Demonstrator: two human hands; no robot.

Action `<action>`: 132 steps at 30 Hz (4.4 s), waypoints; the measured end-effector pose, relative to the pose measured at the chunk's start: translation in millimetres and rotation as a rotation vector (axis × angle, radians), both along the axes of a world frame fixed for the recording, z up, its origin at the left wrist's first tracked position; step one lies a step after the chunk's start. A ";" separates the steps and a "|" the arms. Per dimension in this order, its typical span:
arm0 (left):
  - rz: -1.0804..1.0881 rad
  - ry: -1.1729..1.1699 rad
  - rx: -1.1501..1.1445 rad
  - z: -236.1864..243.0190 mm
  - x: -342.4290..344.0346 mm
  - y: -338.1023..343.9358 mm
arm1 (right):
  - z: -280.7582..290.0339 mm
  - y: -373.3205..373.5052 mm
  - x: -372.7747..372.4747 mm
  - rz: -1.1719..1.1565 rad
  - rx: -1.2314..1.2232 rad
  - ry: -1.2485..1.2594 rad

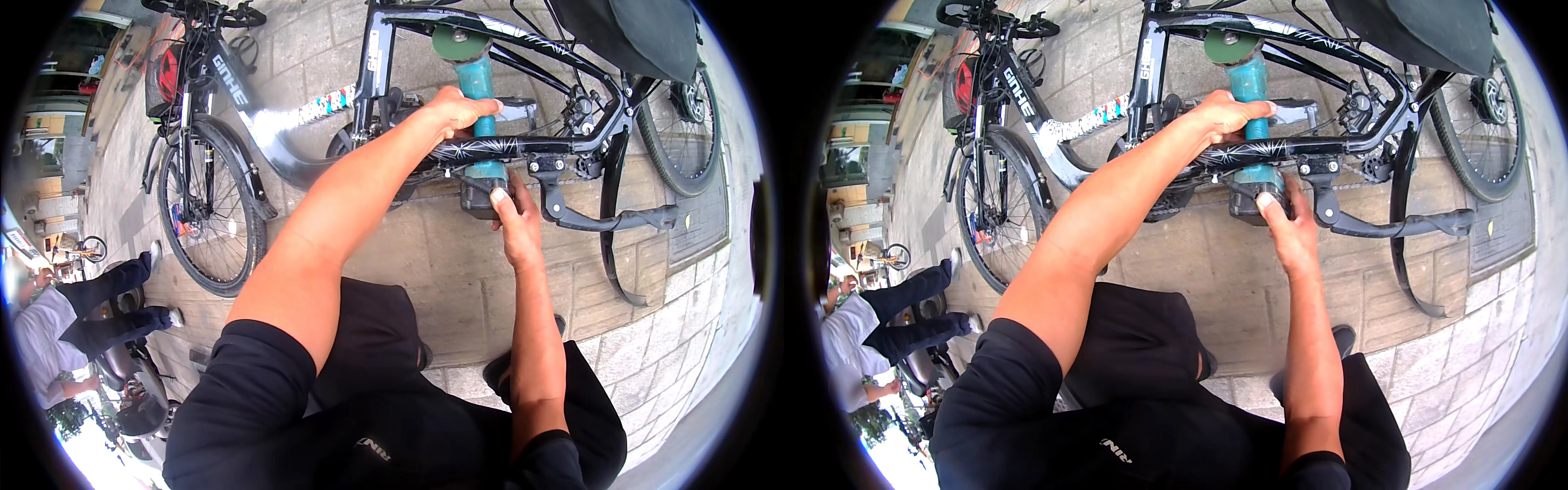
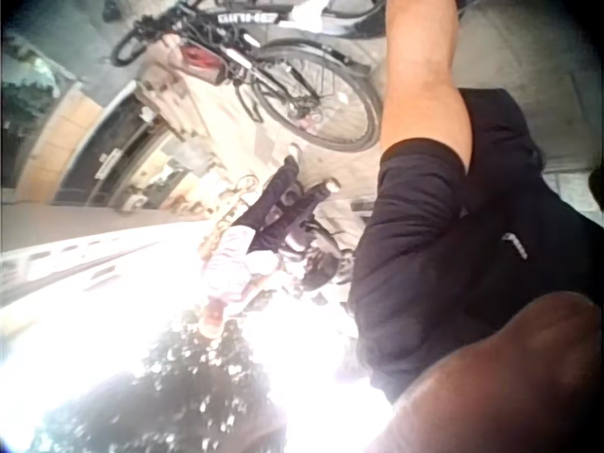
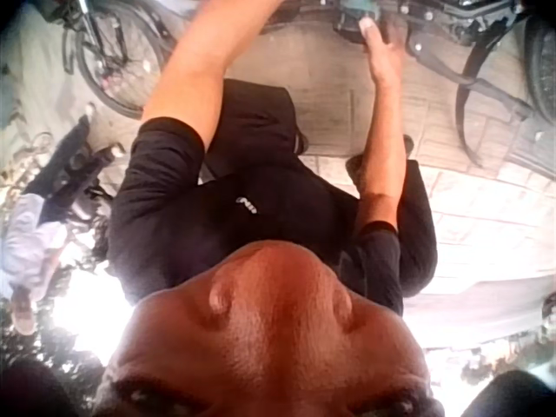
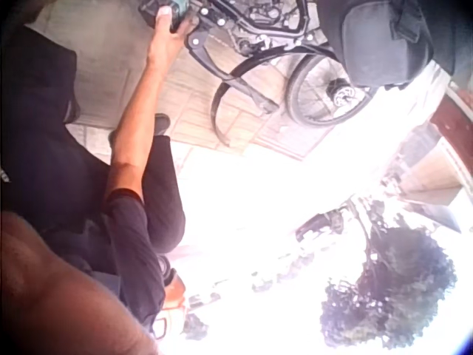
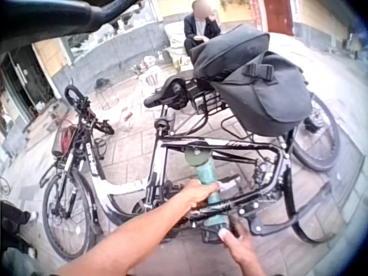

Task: The person uses a handheld angle grinder to smooth the surface of a bicycle frame. They hold the tool with both hands and move it along the frame's tubes while kneeling on the ground.

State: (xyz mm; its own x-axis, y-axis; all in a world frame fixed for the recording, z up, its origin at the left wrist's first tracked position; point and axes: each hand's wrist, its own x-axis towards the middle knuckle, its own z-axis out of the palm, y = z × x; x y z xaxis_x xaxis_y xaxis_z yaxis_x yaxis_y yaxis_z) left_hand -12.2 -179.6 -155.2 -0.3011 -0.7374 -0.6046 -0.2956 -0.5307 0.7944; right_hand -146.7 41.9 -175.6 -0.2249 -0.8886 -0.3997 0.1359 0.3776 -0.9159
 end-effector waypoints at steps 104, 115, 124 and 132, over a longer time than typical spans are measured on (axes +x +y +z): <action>0.020 -0.081 -0.175 -21.8 -0.1 -6.5 | -9.4 -3.6 -1.7 0.041 -0.106 -0.209; 0.013 -0.129 -0.198 -32.8 -3.6 -11.0 | -6.2 -5.3 -3.6 0.065 -0.114 -0.223; -0.012 -0.168 -0.183 -20.6 -3.1 -7.3 | -9.0 -4.7 -3.8 0.055 -0.094 -0.217; 0.005 -0.146 -0.204 -31.1 -2.5 -11.8 | -10.2 -5.3 -3.0 0.067 -0.103 -0.253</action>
